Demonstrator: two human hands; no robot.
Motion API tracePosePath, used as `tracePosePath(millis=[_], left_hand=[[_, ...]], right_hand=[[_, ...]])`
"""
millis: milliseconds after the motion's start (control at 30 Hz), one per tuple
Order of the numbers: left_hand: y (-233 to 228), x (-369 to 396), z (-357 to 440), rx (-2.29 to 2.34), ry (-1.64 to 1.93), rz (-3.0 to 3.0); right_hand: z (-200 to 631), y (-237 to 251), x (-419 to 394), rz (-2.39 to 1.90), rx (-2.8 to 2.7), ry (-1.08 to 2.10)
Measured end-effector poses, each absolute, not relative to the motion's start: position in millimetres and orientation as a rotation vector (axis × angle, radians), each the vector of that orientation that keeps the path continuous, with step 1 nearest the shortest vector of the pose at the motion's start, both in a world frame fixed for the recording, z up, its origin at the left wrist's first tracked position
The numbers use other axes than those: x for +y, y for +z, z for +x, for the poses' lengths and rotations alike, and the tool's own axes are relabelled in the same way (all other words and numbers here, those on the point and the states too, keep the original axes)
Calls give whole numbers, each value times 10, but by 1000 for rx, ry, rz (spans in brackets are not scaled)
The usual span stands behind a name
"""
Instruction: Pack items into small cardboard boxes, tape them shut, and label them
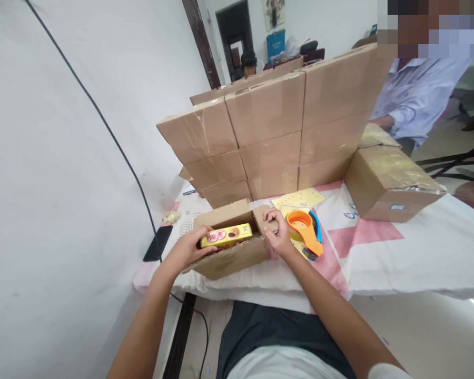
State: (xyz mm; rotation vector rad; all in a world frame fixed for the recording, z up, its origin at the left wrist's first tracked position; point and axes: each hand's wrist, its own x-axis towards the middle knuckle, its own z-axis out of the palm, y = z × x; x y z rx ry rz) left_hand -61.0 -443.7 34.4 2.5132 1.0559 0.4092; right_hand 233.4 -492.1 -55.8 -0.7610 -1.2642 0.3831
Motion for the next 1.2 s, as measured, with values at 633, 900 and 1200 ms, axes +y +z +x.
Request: tracePosePath(millis=[633,900,1200], left_hand=[[546,-4083,-590,711,-186,2961],[440,-4233,-757,712,46,2970],[851,-4425,-689,478,66,3358]], right_hand=[[2319,-583,-4945,-822,-1225,377],[2369,-631,-4974,-814,-1314,315],[2292,-538,-5032,-773,-1325,162]])
